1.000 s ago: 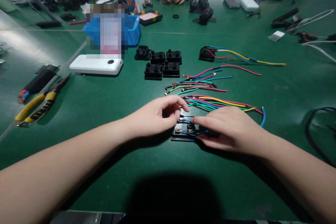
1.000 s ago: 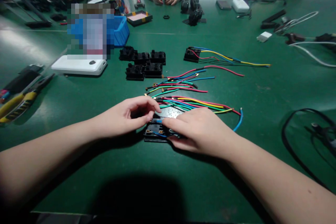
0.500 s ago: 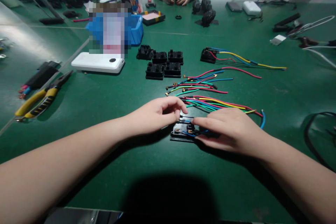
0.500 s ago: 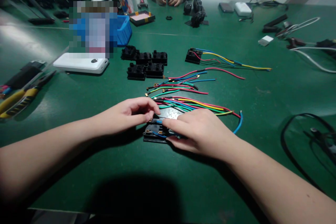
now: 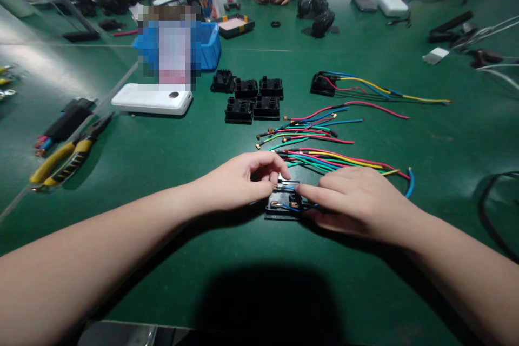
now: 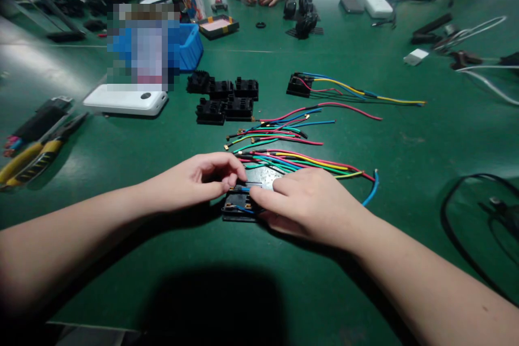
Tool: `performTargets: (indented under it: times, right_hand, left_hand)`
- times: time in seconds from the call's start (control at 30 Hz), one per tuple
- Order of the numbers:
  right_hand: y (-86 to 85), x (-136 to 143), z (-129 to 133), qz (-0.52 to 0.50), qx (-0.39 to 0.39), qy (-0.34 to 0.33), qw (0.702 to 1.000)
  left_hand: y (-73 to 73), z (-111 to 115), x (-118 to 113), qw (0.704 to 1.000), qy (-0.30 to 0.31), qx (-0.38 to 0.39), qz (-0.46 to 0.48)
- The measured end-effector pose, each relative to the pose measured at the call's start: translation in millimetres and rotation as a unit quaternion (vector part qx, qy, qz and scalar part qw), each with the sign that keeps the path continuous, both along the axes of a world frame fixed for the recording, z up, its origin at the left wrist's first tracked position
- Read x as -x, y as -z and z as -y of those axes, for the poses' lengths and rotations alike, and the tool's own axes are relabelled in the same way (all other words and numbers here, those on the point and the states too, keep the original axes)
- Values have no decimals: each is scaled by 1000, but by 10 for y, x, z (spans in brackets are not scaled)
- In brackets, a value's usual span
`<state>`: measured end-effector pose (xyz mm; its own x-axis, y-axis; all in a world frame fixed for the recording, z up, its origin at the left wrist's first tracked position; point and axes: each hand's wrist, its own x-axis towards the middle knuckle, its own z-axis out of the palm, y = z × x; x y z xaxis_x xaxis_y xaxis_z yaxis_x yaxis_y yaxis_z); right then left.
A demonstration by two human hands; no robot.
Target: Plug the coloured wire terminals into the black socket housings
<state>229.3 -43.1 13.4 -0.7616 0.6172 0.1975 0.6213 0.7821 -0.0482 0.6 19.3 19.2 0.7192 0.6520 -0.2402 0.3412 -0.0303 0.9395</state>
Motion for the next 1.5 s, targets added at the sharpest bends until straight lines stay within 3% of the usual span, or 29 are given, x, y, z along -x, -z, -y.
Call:
performTargets:
  times: [0.17, 0.33, 0.57, 0.8, 1.03, 1.17, 1.23, 1.4, 1.5]
  right_hand:
    - [19, -15, 5, -15, 11, 1, 1000]
    - [37, -37, -24, -56, 92, -4, 994]
    - [34, -35, -25, -64, 137, 8, 988]
    - [22, -23, -13, -48, 121, -7, 991]
    - [18, -6, -2, -46, 112, -11, 993]
    - [21, -1, 8, -50, 101, -11, 994]
    - [21, 3, 14, -51, 93, -13, 994]
    - [23, 9, 9, -55, 85, -19, 995]
    - [15, 4, 3, -47, 78, -15, 996]
  left_hand:
    - [-10, 12, -21, 1000, -9, 18, -11]
    - [-33, 32, -27, 999, -27, 27, -21]
    - [-31, 11, -13, 999, -23, 42, -19]
    - [-5, 38, -5, 999, -24, 22, -25]
    - [-36, 35, 26, 999, 32, -13, -27]
    - [-24, 44, 27, 999, 28, -4, -24]
    - [-11, 61, 29, 999, 19, -27, -28]
    - [35, 73, 47, 984, 44, -171, -40]
    - [56, 58, 55, 980, 57, -186, -33]
